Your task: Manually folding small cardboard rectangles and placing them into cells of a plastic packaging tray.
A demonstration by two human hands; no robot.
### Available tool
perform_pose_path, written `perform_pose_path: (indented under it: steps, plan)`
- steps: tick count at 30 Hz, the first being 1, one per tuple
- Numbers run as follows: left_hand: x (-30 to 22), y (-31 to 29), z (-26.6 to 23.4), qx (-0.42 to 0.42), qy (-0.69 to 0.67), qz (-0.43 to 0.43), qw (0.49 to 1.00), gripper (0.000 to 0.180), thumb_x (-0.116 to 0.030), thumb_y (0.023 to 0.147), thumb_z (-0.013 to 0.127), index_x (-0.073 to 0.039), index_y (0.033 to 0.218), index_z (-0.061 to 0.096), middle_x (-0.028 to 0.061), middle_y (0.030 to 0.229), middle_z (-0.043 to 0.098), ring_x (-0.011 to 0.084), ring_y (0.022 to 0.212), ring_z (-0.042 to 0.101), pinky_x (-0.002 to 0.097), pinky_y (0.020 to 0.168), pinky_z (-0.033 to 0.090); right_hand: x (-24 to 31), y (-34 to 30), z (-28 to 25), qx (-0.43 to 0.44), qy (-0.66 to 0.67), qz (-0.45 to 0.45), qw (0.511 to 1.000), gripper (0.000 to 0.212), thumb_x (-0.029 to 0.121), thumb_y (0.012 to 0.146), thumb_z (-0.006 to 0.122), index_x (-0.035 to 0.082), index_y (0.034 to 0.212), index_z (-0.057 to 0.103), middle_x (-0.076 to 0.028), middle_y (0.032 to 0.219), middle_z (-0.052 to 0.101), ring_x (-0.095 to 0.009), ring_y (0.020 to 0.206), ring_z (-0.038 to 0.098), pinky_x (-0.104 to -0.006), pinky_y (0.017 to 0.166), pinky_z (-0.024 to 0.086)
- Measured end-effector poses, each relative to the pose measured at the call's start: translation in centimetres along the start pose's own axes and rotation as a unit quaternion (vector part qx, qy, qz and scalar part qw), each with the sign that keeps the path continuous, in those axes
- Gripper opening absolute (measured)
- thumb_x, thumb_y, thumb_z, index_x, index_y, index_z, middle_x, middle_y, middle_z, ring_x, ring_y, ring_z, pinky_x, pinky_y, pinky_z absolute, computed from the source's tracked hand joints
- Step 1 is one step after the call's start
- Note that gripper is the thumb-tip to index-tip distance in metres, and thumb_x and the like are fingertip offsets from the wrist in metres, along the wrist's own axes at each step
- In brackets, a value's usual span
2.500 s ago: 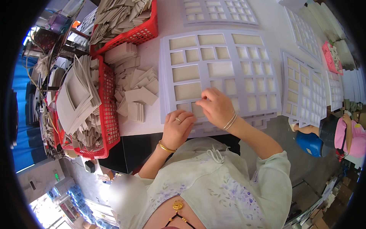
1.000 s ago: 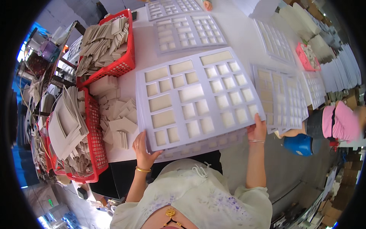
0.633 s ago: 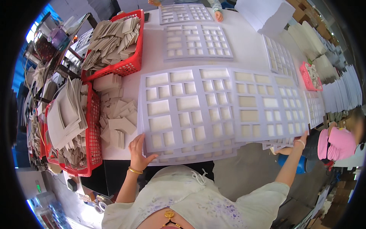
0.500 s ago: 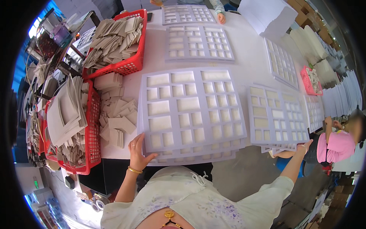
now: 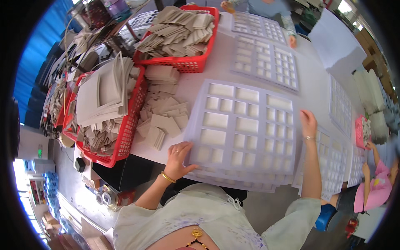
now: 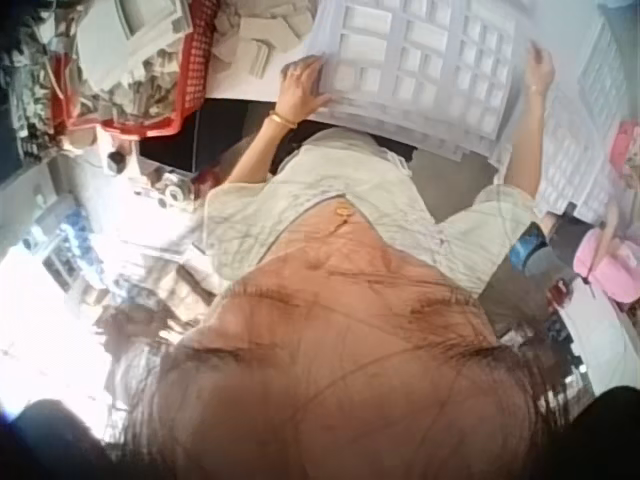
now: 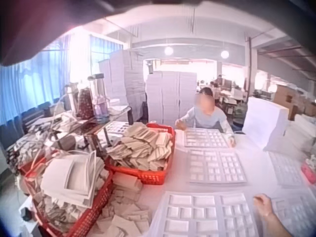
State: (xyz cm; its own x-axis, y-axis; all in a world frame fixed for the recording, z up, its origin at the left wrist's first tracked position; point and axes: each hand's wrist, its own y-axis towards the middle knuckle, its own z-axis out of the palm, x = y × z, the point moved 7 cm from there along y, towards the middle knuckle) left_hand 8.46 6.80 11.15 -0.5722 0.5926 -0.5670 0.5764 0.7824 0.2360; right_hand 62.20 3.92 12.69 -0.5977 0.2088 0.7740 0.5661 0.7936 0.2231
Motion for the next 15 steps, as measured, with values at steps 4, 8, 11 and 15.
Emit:
perform_pose_path:
  steps: [4, 8, 11, 15]
  plan:
    - [0.5, -0.4, -1.0, -0.021, -0.007, 0.014, 1.0, 0.078, -0.032, 0.061, 0.079, -0.005, 0.127, 0.049, 0.012, 0.125, 0.051, 0.03, 0.115, 0.048, 0.0439, 0.1, 0.031, 14.2, 2.1, 14.0, 0.119, 0.002, -0.193, 0.974, 0.019, 0.014, 0.085, 0.064, 0.005, 0.101, 0.064, -0.007, 0.095, 0.066, -0.017, 0.092, 0.062, -0.029, 0.082, 0.048]
    - [2.2, -1.4, -1.8, -0.027, -0.029, -0.013, 0.999, 0.072, -0.035, 0.066, 0.077, -0.007, 0.126, 0.049, 0.0083, 0.127, 0.051, 0.0255, 0.118, 0.048, 0.044, 0.1, 0.03, 25.7, 1.9, 26.7, 0.18, 0.005, -0.295, 0.938, 0.027, 0.015, 0.078, 0.068, 0.006, 0.103, 0.061, -0.011, 0.099, 0.066, -0.027, 0.094, 0.062, -0.0354, 0.084, 0.049]
    - [2.8, -1.4, -1.9, -0.034, -0.049, -0.018, 0.998, 0.068, -0.034, 0.068, 0.076, -0.007, 0.125, 0.051, 0.0086, 0.127, 0.052, 0.026, 0.116, 0.049, 0.0441, 0.1, 0.032, 31.1, 1.4, 35.6, 0.178, -0.018, -0.409, 0.895, 0.036, 0.02, 0.076, 0.07, 0.007, 0.106, 0.056, -0.013, 0.105, 0.061, -0.032, 0.097, 0.059, -0.0395, 0.089, 0.046]
    - [3.5, -1.7, -2.6, -0.046, -0.063, -0.028, 0.997, 0.065, -0.034, 0.07, 0.075, -0.008, 0.124, 0.052, 0.0082, 0.127, 0.053, 0.025, 0.114, 0.05, 0.043, 0.098, 0.035, 34.6, 0.7, 45.3, 0.219, -0.11, -0.397, 0.884, 0.045, 0.022, 0.074, 0.071, 0.006, 0.111, 0.053, -0.015, 0.11, 0.056, -0.034, 0.104, 0.056, -0.0426, 0.088, 0.048]
